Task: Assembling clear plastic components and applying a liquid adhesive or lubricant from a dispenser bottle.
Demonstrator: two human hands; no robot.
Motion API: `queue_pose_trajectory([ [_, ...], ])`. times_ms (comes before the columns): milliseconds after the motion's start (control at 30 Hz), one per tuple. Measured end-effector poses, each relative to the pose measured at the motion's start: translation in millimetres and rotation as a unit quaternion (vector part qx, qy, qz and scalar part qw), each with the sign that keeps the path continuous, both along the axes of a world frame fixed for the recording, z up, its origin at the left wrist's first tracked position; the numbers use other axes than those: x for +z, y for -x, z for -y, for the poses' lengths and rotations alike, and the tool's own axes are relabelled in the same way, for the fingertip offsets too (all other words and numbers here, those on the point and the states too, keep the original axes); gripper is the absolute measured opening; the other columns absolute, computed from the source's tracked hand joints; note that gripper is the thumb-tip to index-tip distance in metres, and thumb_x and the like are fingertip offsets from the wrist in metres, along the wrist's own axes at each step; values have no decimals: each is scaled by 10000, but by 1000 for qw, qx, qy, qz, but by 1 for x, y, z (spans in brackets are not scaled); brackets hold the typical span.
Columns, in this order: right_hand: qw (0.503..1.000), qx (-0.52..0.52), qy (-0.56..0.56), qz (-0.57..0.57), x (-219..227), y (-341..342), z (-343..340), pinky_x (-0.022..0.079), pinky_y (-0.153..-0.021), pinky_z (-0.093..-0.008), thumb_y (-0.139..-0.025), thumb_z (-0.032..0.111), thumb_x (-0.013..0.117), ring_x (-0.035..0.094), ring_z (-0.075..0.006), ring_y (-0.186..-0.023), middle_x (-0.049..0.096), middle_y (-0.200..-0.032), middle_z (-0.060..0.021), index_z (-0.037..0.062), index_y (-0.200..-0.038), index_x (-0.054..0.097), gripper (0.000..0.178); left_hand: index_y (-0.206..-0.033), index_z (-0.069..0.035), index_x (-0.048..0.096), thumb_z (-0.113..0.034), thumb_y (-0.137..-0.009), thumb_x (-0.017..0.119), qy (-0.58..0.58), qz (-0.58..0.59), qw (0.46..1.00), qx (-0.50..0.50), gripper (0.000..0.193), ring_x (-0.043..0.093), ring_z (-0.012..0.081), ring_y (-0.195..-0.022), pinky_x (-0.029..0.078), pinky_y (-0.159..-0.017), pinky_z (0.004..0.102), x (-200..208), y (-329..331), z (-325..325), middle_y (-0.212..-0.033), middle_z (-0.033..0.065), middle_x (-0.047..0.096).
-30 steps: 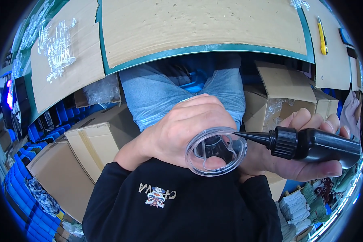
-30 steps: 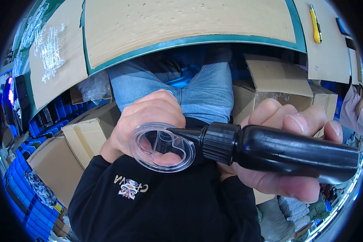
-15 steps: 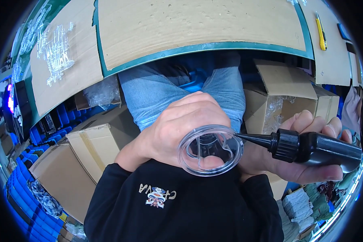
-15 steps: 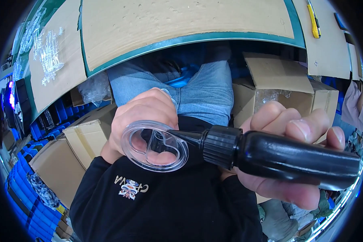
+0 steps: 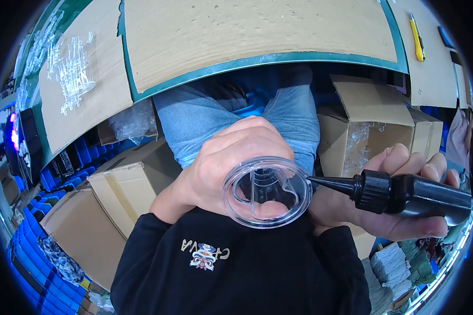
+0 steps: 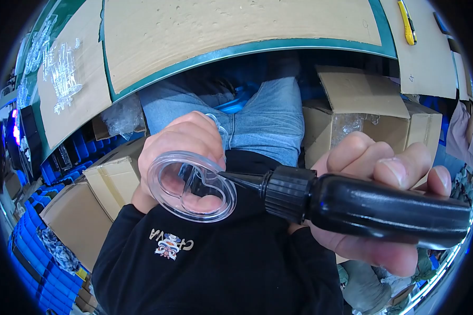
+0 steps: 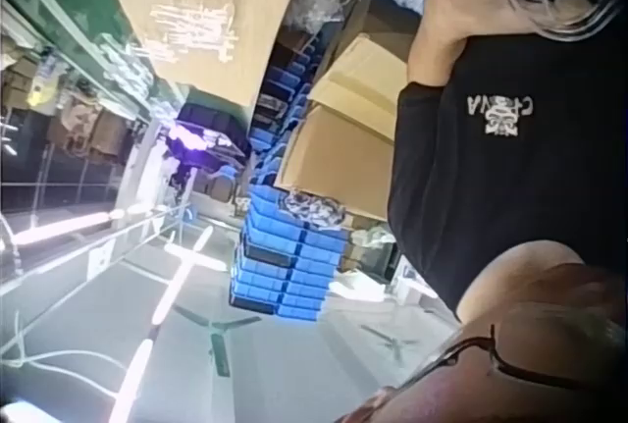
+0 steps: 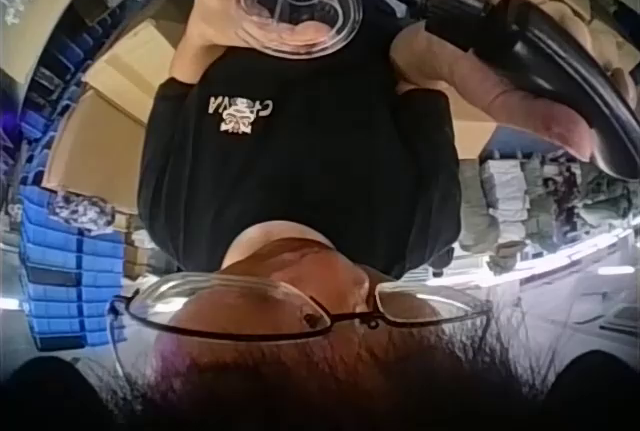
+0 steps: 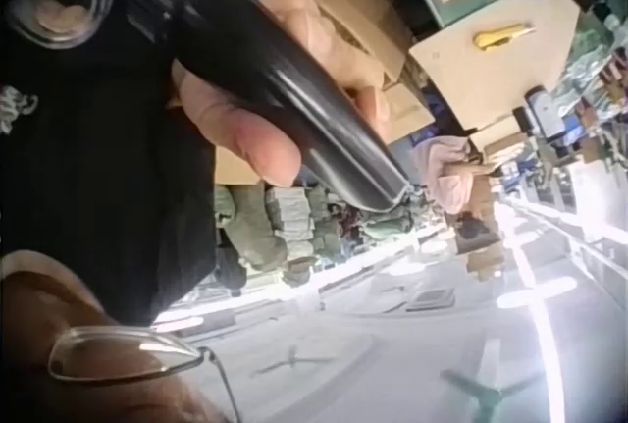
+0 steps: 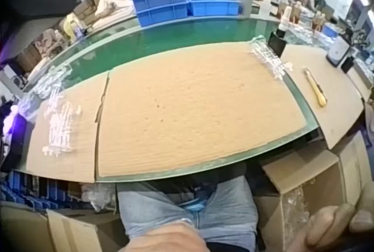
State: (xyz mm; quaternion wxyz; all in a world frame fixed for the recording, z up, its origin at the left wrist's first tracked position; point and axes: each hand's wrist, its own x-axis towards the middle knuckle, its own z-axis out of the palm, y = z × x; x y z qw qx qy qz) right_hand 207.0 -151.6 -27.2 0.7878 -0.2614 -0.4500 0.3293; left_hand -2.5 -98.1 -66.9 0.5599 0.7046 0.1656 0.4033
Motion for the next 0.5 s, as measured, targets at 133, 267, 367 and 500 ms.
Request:
queue_pose_trajectory([
  [133, 1000, 5, -4, -3, -1, 0, 0, 278, -474, -256, -879, 573, 579, 381, -79, -527, 565, -965, -75, 46, -1259, 451, 663, -956, -8, 639, -165, -607, 859, 2, 6, 1000, 5, 441, 587, 233, -783, 477, -750, 329, 0, 0, 0, -898, 97, 651],
  [267, 1000, 1, -5, -8, 0, 1, -1, 269, -472, -255, -878, 578, 579, 372, -78, -524, 561, -961, -71, 42, -1252, 450, 666, -962, -9, 637, -161, -601, 862, 11, 14, 1000, 6, 451, 586, 232, -784, 477, -746, 327, -1, 0, 0, -902, 97, 651],
  [367, 1000, -4, -5, -11, 0, 2, -2, 262, -471, -252, -877, 581, 580, 365, -77, -522, 558, -958, -67, 40, -1245, 450, 667, -966, -9, 636, -159, -599, 864, 19, 18, 1000, 6, 458, 585, 230, -783, 477, -743, 325, -2, 0, -1, -906, 96, 652],
  [500, 994, -89, -23, -54, -2, 3, -7, 310, -484, -237, -870, 604, 572, 406, -77, -533, 568, -967, -67, 50, -1224, 465, 666, -974, -12, 628, -136, -596, 862, 20, 22, 1000, 4, 461, 578, 225, -765, 479, -726, 320, 0, -4, -4, -897, 90, 648],
])
